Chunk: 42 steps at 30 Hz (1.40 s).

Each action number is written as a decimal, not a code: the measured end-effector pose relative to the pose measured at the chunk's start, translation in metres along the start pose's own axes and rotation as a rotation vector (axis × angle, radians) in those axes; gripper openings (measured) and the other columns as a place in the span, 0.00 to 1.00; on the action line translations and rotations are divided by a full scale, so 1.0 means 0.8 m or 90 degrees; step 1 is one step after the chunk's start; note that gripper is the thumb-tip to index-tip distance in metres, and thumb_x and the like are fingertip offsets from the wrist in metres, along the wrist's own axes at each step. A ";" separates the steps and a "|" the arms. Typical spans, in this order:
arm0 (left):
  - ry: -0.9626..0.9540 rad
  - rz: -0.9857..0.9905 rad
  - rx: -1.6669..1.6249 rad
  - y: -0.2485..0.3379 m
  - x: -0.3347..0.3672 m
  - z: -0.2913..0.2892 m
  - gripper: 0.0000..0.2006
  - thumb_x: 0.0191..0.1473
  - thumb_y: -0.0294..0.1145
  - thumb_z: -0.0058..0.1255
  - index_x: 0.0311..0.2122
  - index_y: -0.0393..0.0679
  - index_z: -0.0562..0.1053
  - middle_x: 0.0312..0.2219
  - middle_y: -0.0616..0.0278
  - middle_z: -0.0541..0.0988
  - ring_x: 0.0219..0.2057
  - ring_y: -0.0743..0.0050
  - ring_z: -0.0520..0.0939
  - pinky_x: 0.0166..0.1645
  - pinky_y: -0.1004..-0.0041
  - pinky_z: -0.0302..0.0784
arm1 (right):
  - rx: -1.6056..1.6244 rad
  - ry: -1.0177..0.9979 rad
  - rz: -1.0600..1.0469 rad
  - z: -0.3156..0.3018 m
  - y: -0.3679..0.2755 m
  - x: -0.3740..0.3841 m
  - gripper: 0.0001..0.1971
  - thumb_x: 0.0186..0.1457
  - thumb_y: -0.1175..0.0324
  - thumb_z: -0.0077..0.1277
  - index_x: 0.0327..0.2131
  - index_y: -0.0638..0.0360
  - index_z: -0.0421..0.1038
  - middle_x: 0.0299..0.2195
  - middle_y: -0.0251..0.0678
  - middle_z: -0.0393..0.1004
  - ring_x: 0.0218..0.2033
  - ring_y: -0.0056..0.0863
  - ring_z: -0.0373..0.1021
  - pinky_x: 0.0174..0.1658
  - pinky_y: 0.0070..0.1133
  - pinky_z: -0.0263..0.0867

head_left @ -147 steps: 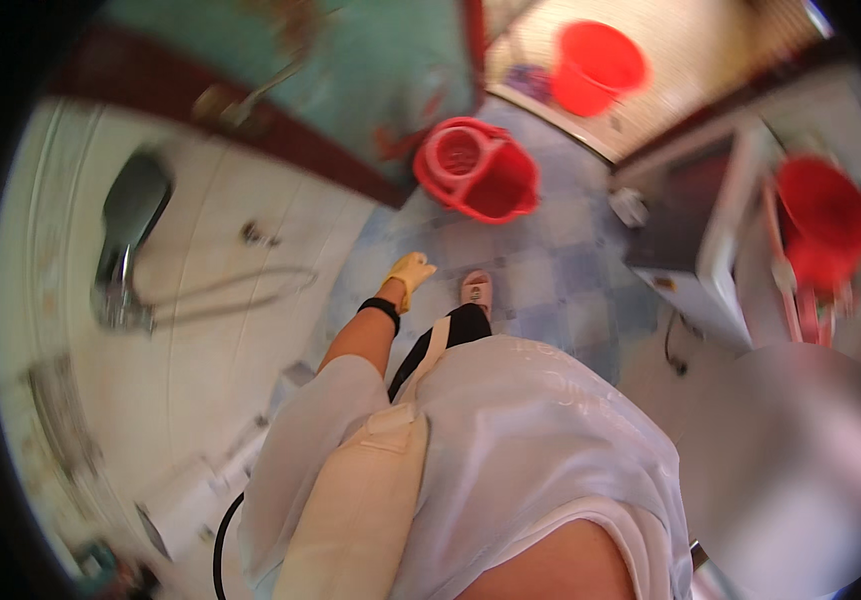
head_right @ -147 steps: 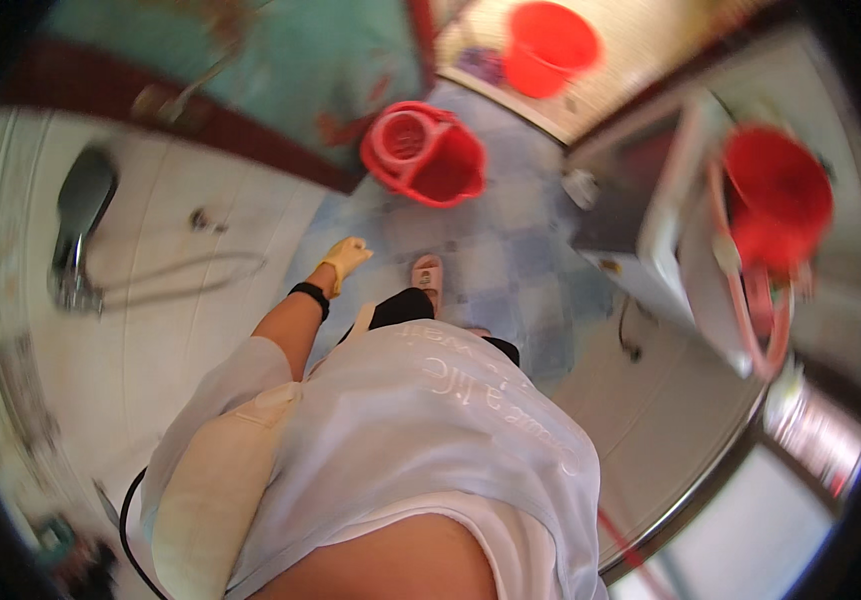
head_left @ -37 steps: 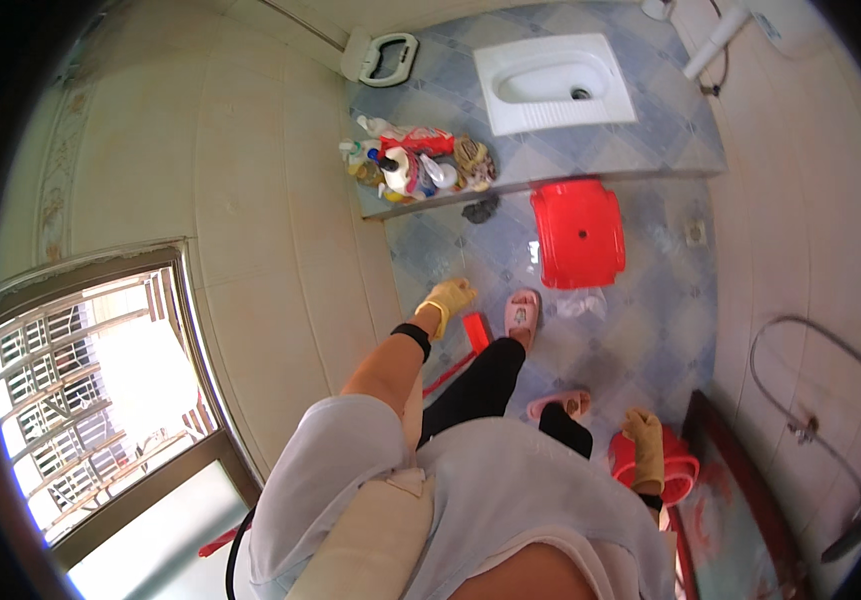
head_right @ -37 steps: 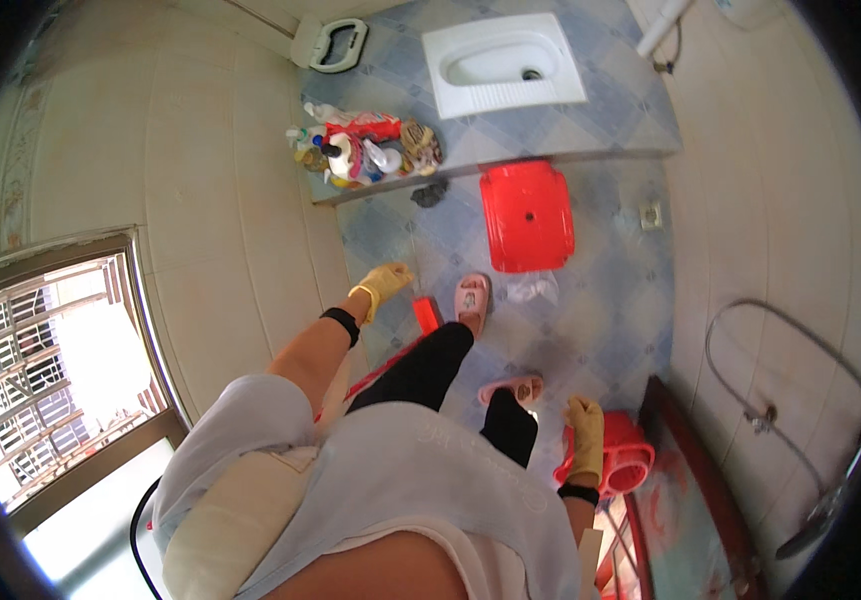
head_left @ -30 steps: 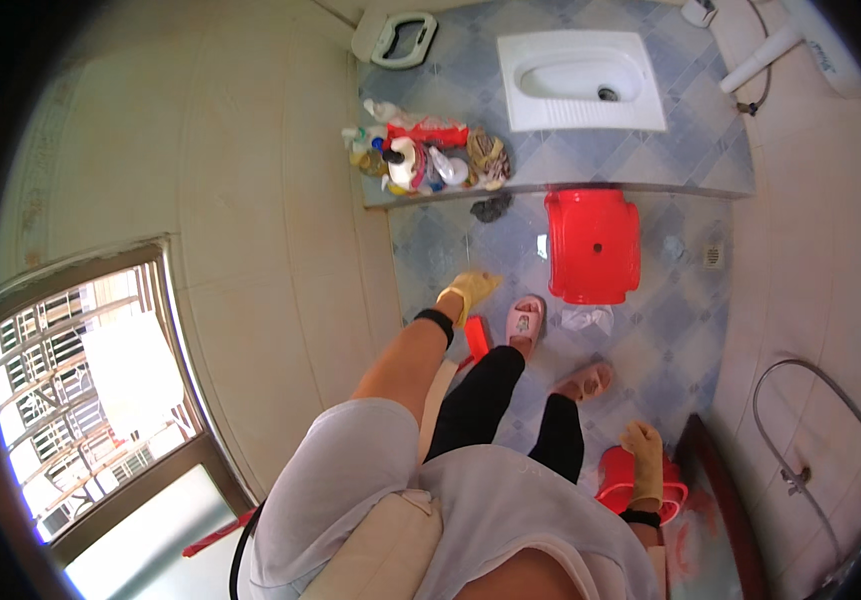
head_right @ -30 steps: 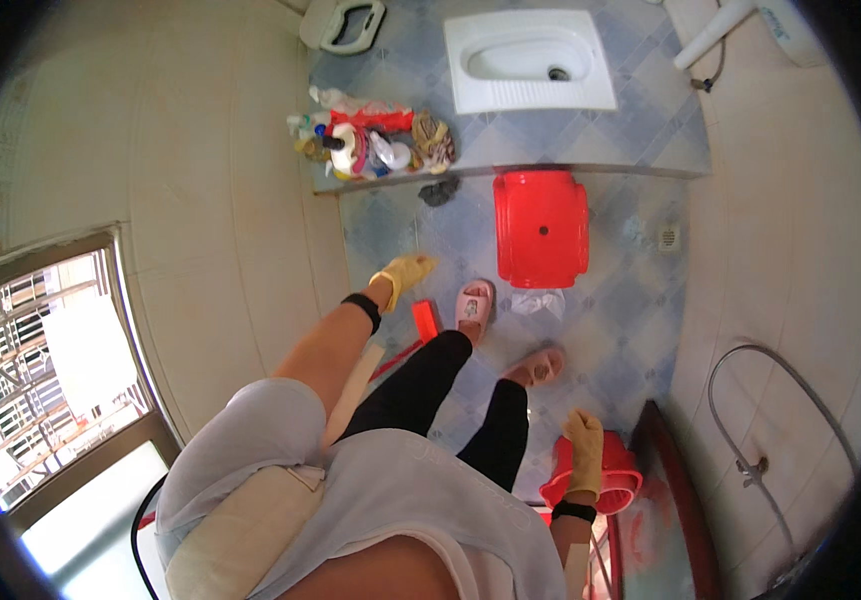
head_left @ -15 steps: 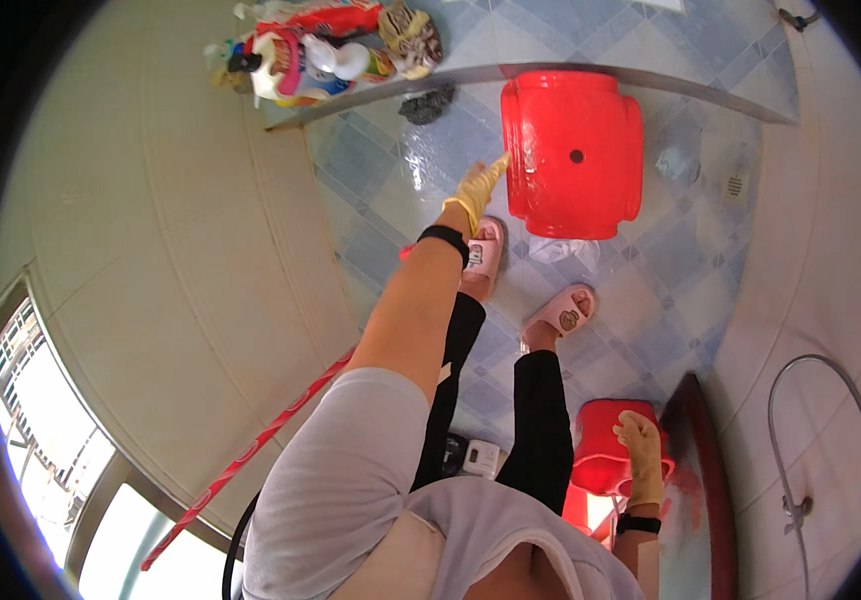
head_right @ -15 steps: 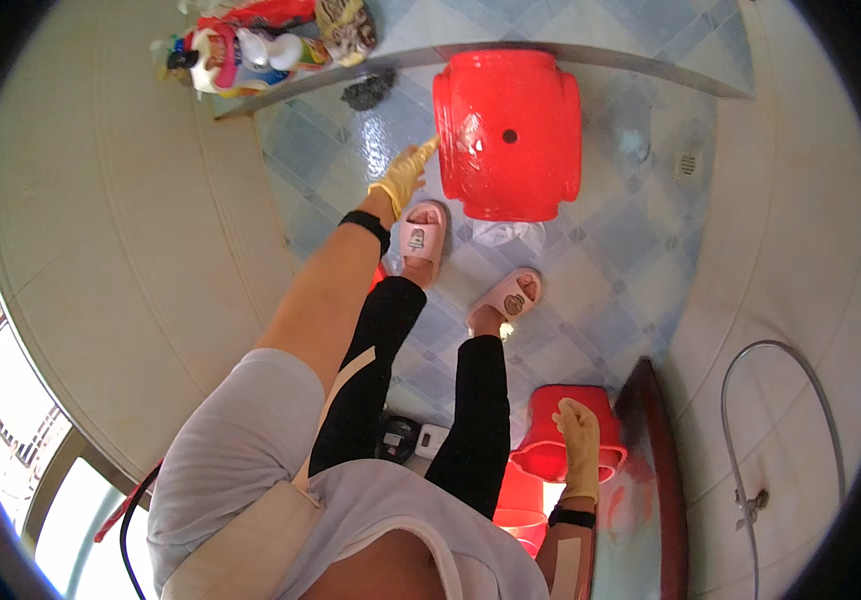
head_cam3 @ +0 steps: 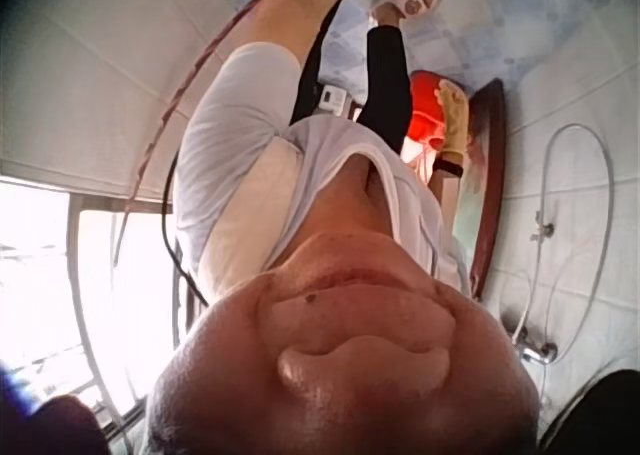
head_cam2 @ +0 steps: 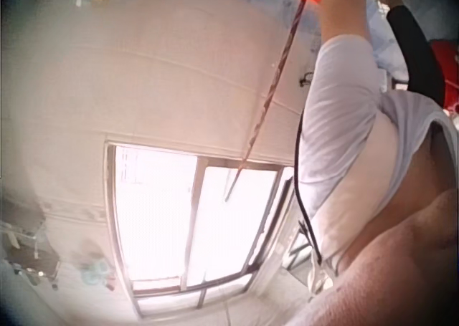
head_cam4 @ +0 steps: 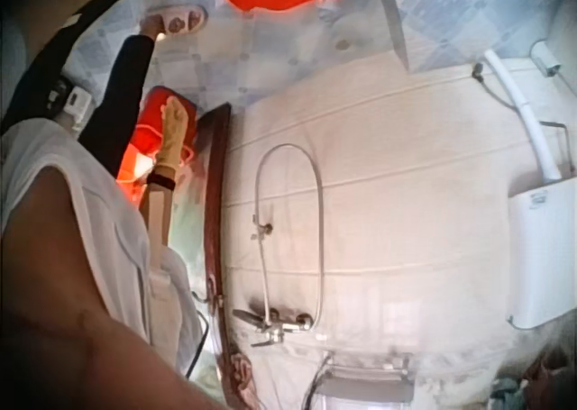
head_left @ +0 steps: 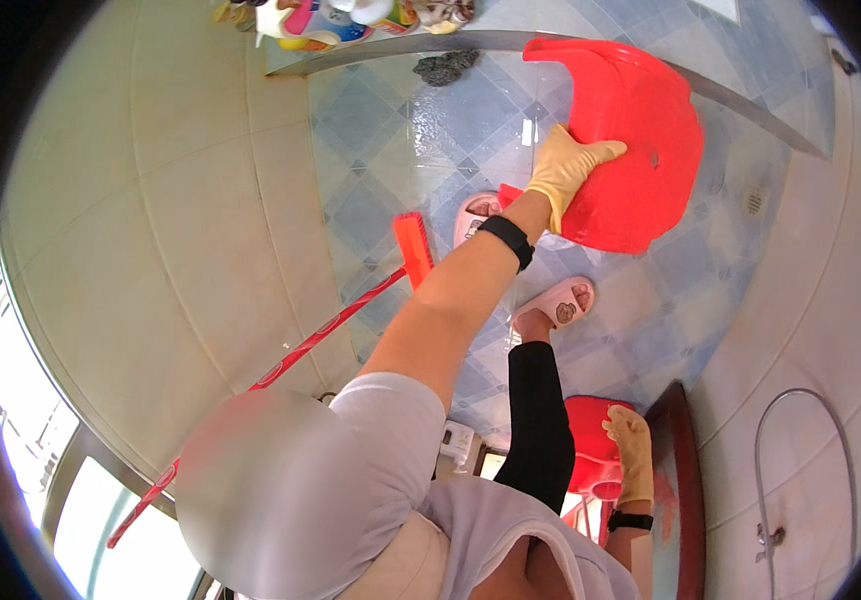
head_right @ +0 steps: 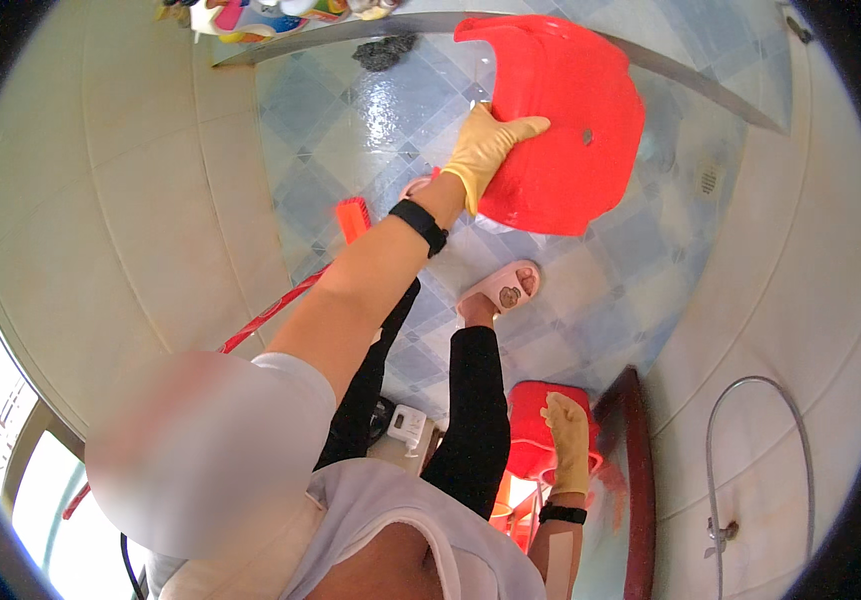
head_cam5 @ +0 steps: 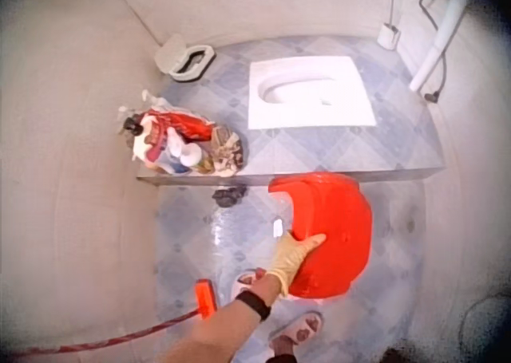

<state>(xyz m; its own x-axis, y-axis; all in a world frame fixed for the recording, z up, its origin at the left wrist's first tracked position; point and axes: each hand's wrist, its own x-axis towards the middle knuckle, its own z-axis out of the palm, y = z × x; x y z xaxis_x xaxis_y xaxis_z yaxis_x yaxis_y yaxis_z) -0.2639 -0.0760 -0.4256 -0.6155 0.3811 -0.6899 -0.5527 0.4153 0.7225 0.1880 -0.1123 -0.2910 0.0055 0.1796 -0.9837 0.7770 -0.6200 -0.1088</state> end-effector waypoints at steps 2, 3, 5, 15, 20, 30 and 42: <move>-0.002 -0.007 0.030 0.028 -0.023 -0.027 0.35 0.40 0.44 0.69 0.47 0.27 0.69 0.39 0.47 0.79 0.37 0.62 0.82 0.41 0.66 0.79 | -0.018 -0.007 -0.026 0.001 -0.019 -0.002 0.22 0.57 0.59 0.55 0.48 0.67 0.71 0.39 0.36 0.77 0.38 0.26 0.75 0.39 0.20 0.68; 0.006 -0.013 0.054 0.033 -0.031 -0.052 0.36 0.40 0.44 0.69 0.48 0.27 0.68 0.39 0.47 0.79 0.37 0.62 0.81 0.42 0.66 0.79 | -0.028 -0.006 -0.036 0.002 -0.030 -0.004 0.22 0.57 0.59 0.54 0.48 0.67 0.71 0.39 0.36 0.77 0.38 0.26 0.75 0.39 0.20 0.68; -0.022 -0.030 0.052 0.057 -0.055 -0.102 0.37 0.41 0.45 0.68 0.49 0.27 0.67 0.39 0.49 0.78 0.37 0.62 0.81 0.43 0.66 0.78 | -0.029 0.011 -0.059 0.002 -0.047 -0.014 0.22 0.58 0.59 0.54 0.48 0.67 0.71 0.38 0.36 0.77 0.37 0.26 0.75 0.39 0.20 0.68; 0.236 -0.018 -0.383 -0.026 -0.093 -0.437 0.29 0.49 0.43 0.63 0.52 0.36 0.68 0.44 0.55 0.77 0.45 0.63 0.78 0.53 0.63 0.74 | -0.093 0.033 -0.065 0.019 -0.092 -0.015 0.18 0.58 0.62 0.52 0.47 0.67 0.72 0.36 0.36 0.76 0.34 0.25 0.73 0.37 0.19 0.67; 0.340 -0.112 -0.293 -0.056 -0.048 -0.515 0.32 0.50 0.46 0.61 0.57 0.41 0.67 0.50 0.57 0.75 0.51 0.66 0.75 0.55 0.63 0.73 | -0.105 0.022 -0.081 0.045 -0.126 -0.021 0.18 0.58 0.64 0.52 0.47 0.68 0.72 0.36 0.35 0.76 0.33 0.23 0.73 0.36 0.19 0.67; 0.248 -0.061 0.158 -0.115 -0.026 -0.526 0.32 0.57 0.51 0.52 0.60 0.43 0.61 0.49 0.64 0.74 0.46 0.69 0.76 0.48 0.69 0.73 | -0.377 0.015 -0.245 0.123 -0.287 -0.069 0.16 0.56 0.61 0.52 0.42 0.63 0.76 0.29 0.36 0.77 0.31 0.22 0.71 0.37 0.21 0.67; 0.068 -0.199 0.229 0.049 -0.081 -0.495 0.36 0.51 0.45 0.57 0.60 0.33 0.62 0.58 0.43 0.66 0.61 0.54 0.66 0.64 0.66 0.59 | -0.850 0.030 -0.523 0.332 -0.736 -0.155 0.18 0.57 0.59 0.47 0.46 0.60 0.74 0.48 0.50 0.73 0.52 0.45 0.68 0.54 0.32 0.63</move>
<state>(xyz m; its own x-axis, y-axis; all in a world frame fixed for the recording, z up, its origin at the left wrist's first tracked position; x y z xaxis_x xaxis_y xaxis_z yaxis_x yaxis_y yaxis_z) -0.4684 -0.4117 -0.3350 -0.5153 0.1134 -0.8495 -0.5033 0.7623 0.4070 -0.4374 0.0274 -0.1432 -0.6839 0.1533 -0.7132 0.5505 0.7500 -0.3667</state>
